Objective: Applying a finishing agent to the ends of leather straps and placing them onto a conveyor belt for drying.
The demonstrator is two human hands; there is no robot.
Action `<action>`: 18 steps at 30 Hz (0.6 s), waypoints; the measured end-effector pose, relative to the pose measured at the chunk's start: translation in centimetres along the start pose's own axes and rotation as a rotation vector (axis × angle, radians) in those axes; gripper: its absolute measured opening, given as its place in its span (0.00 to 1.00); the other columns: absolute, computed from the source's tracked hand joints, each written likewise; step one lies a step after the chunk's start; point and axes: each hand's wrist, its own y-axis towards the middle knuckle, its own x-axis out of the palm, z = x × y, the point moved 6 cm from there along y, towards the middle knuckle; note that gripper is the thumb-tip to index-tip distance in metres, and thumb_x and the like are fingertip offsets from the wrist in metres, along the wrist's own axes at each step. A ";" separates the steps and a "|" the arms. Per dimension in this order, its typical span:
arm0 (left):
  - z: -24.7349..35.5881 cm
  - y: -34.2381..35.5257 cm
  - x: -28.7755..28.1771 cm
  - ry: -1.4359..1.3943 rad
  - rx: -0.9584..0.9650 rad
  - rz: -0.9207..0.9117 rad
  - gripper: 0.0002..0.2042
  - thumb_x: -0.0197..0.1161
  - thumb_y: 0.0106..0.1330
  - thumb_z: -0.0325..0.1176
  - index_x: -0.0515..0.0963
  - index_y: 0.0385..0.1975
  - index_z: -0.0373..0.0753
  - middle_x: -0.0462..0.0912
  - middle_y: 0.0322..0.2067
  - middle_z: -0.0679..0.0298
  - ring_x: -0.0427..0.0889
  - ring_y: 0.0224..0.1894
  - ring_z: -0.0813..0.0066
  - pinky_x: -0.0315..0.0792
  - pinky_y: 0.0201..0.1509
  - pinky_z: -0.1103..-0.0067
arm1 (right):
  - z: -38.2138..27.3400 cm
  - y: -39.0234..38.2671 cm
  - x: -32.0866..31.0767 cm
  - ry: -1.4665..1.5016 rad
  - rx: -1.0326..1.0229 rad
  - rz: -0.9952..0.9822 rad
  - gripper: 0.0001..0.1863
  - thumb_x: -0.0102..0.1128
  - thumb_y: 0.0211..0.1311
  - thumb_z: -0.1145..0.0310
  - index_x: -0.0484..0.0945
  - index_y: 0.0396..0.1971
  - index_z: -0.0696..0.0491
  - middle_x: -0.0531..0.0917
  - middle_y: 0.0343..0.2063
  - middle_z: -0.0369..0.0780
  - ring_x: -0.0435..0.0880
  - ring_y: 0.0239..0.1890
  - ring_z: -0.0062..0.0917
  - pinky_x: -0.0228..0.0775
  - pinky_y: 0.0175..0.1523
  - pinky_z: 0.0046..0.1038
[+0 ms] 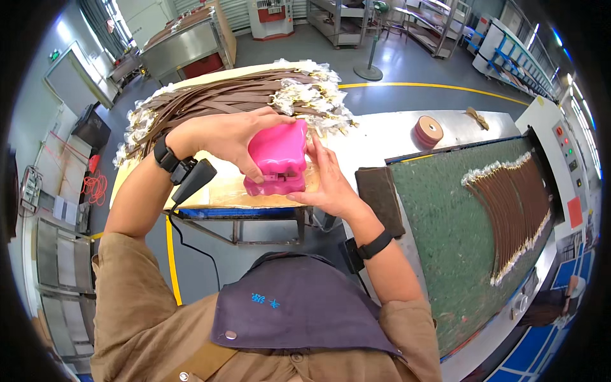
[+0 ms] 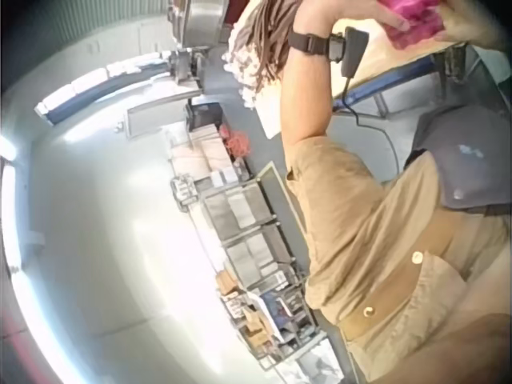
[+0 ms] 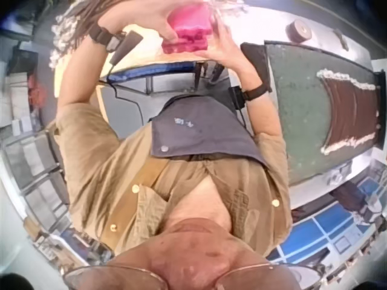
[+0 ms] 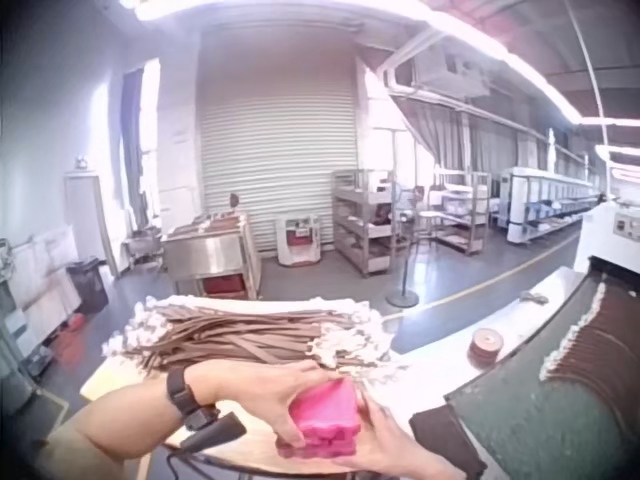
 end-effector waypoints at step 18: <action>-8.4 -26.1 7.8 -1.741 0.064 0.903 0.44 0.60 0.65 0.57 0.50 0.71 0.34 0.57 0.68 0.43 0.65 0.65 0.44 0.63 0.69 0.55 | 0.2 0.0 -0.2 -0.152 -0.069 -0.036 0.68 0.80 0.41 0.54 0.39 0.73 0.60 0.61 0.69 0.49 0.56 0.70 0.43 0.46 0.74 0.40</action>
